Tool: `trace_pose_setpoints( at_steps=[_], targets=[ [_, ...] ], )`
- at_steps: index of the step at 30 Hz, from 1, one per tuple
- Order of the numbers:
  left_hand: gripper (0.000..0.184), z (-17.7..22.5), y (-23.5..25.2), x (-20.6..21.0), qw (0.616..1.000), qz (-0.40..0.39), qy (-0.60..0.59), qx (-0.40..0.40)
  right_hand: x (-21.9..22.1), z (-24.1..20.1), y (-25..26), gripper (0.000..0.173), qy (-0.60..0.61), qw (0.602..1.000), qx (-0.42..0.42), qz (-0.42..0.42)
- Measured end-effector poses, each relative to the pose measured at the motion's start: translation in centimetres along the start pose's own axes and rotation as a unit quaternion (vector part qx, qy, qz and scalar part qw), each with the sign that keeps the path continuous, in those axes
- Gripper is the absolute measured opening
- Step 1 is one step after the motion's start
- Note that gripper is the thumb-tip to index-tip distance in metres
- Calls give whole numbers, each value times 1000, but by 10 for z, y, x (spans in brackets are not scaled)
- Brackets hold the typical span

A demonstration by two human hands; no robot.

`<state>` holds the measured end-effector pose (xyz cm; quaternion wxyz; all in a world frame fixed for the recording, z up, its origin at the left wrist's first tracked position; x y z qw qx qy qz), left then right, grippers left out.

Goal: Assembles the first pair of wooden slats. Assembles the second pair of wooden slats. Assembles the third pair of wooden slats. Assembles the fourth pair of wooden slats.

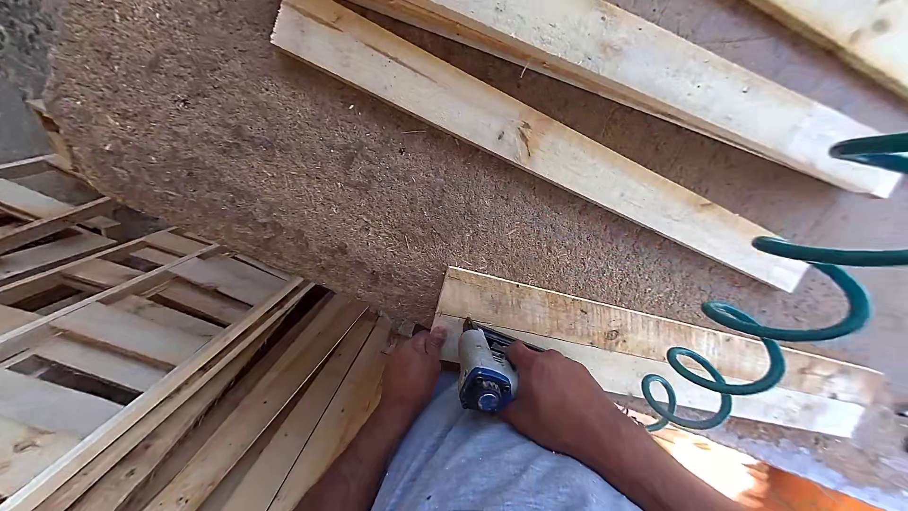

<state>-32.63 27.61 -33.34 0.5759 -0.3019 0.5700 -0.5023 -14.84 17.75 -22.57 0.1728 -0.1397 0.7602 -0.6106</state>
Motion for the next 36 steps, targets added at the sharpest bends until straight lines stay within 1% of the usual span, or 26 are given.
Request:
trace_pose_setpoints(
  at_steps=[6, 8, 12, 15, 21, 25, 29, 31, 36],
  targets=[
    [65, -1, -1, 7, 999, 22, -32, -31, -2, 49, -10, 56, 15, 1000, 5, 8],
    [66, -1, -3, 9, 998, 40, -41, -38, -4, 65, -14, 58, 15, 1000, 6, 12],
    [66, 1, -7, 13, 993, 60, -69, -73, -9, 98, -23, 55, 18, 1000, -7, 23],
    [69, -1, -6, 17, 991, 77, -69, -83, -10, 125, -28, 59, 26, 999, -13, 28],
    [70, 10, -17, 18, 981, 120, -93, -123, -13, 185, -40, 58, 45, 998, -10, 32],
    [69, 9, -19, 21, 974, 148, -109, -129, -15, 224, -48, 56, 52, 998, 8, 35],
    [69, 10, -19, 22, 969, 158, -120, -148, -19, 262, -58, 54, 65, 997, 22, 30],
    [72, 10, -20, 24, 967, 162, -124, -152, -19, 283, -62, 56, 70, 997, 29, 32],
    [74, 10, -21, 28, 959, 175, -145, -167, -19, 328, -70, 54, 88, 995, 27, 43]
  ],
)
Point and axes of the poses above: each hand's wrist, its own y-axis towards the middle knuckle, its own x-axis out of the palm, z = x × y, the point moved 6 cm from there along y, towards the middle knuckle, and after that the axes turned 13 degrees about y, right-handed, at the moved point
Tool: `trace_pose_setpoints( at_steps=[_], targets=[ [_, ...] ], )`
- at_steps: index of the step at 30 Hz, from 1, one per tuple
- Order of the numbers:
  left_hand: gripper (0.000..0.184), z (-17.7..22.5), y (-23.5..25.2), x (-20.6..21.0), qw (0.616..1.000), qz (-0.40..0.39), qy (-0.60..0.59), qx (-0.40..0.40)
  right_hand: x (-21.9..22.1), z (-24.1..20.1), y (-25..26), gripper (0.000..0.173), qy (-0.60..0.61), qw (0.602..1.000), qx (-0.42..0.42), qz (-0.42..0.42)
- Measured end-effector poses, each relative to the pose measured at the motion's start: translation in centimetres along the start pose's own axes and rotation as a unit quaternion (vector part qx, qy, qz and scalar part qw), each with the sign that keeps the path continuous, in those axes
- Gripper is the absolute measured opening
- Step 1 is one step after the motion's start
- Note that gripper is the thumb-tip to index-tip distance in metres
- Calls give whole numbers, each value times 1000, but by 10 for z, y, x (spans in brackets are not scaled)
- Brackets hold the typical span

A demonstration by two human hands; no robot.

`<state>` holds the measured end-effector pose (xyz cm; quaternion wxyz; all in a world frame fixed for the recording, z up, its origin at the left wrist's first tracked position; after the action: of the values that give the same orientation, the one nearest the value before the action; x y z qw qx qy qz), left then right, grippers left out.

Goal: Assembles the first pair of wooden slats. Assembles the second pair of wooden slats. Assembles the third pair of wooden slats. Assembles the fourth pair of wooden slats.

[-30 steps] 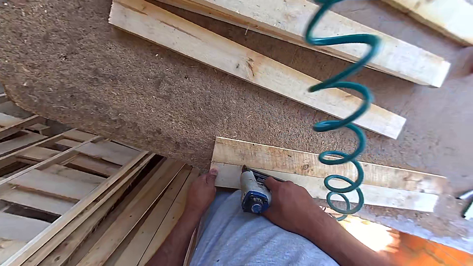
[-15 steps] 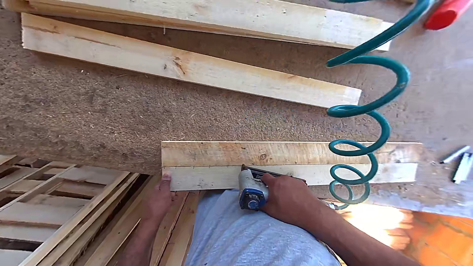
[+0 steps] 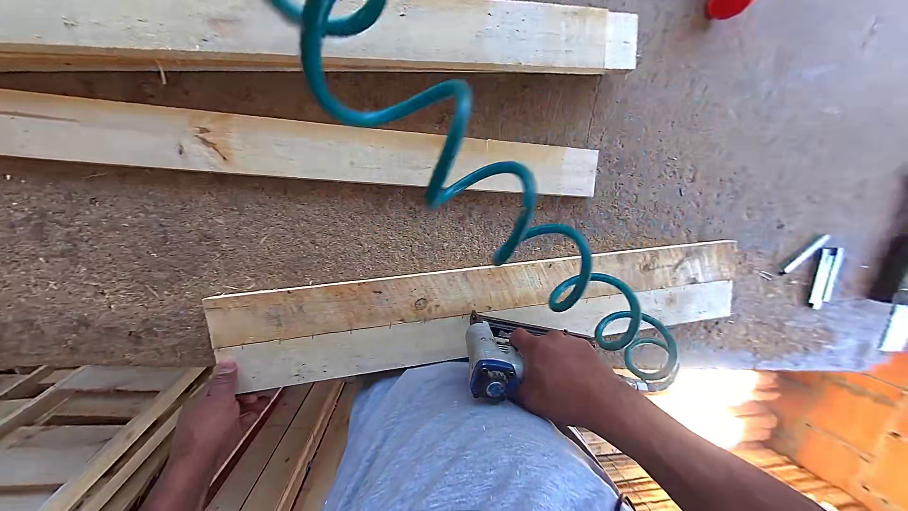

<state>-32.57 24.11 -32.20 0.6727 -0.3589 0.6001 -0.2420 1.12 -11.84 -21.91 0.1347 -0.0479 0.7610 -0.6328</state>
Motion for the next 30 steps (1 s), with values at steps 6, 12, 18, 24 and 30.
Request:
trace_pose_setpoints(
  at_steps=[6, 12, 18, 24, 30],
  targets=[
    [76, -7, 4, 2, 999, 0, -28, -33, -11, 43, -8, 54, 27, 1000, -4, 3],
    [79, -1, -7, 5, 998, 7, -41, -51, -20, 92, -10, 55, 31, 999, -8, 35],
    [80, 12, -27, 6, 997, 22, -35, -73, -35, 131, -17, 51, 18, 998, 8, 56],
    [59, 68, -54, -17, 944, 242, 200, 99, -49, 154, -20, 48, 11, 997, 5, 72],
    [80, 200, -176, 108, 798, 182, 294, 494, -41, 147, -42, 64, 76, 995, 12, 63]
  ],
)
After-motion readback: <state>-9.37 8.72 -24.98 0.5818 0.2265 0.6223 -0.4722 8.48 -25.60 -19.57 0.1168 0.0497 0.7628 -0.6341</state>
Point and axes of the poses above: each hand's wrist, its own y-axis towards the middle knuckle, its own x-axis out of the palm, z = x × y, the point moved 6 cm from there along y, towards the middle knuckle, and after that the axes turned 13 degrees about y, right-handed, at the moved point
